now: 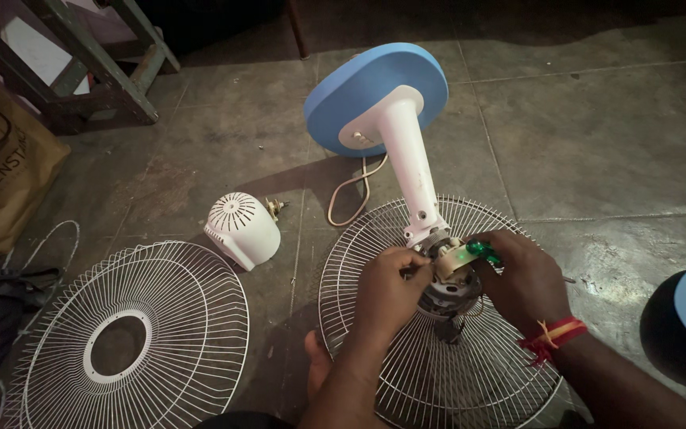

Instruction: The person uses a screwdriver to work on the motor housing of a disassembled electric fan. They repeatedly tighten and loosen screws on the central motor assembly while the fan blades and grilles lie nearby.

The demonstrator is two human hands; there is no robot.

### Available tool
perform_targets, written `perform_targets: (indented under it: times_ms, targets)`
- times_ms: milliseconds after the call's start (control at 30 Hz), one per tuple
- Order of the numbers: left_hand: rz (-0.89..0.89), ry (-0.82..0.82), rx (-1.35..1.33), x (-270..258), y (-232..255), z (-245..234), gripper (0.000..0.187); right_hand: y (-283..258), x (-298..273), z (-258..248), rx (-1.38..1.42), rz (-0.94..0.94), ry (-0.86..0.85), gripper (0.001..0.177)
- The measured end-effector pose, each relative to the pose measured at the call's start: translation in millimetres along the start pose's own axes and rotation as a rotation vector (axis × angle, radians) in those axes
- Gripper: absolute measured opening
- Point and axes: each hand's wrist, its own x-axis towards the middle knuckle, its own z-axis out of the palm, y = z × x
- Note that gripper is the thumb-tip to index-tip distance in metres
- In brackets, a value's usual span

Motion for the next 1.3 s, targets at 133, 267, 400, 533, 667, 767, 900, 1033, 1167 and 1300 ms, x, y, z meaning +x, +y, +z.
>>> perform_targets:
  times_ms: [133, 267, 400, 533, 667, 767, 900, 1033, 1167, 1300]
  targets:
    - [0.069, 0.047, 0.114, -1, 2, 2, 0.016, 0, 0, 0, 0.001, -0.002, -0.008, 0.029]
    - [0.060, 0.011, 0.114, -3, 6, -1, 0.018, 2, -1, 2, 0.020, -0.027, 0.013, 0.032]
    - [0.054, 0.003, 0.166, -4, 13, -5, 0.019, 3, -1, 2, 0.030, -0.053, 0.032, 0.030]
    - [0.009, 0.000, 0.271, -6, 19, -3, 0.021, 3, -1, 2, 0.042, -0.011, 0.000, 0.030]
    - [0.035, -0.004, 0.318, -6, 24, -4, 0.023, 1, -1, 1, 0.037, -0.063, 0.032, 0.030]
    - [0.030, -0.055, 0.421, -6, 26, -4, 0.025, -1, -1, 0, 0.058, -0.004, -0.024, 0.029]
    - [0.020, -0.064, 0.417, -7, 26, -4, 0.026, -3, 0, -1, 0.054, -0.007, -0.020, 0.029]
    - [0.012, -0.014, 0.233, -8, 20, -5, 0.022, -3, 4, -6, 0.061, 0.036, -0.143, 0.030]
    - [0.108, 0.036, 0.151, -7, 11, -3, 0.020, 4, 11, -21, 0.256, 0.052, -0.365, 0.065]
    - [0.069, 0.074, 0.125, -6, 6, 1, 0.020, 8, 20, -40, 0.295, 0.211, -0.339, 0.045]
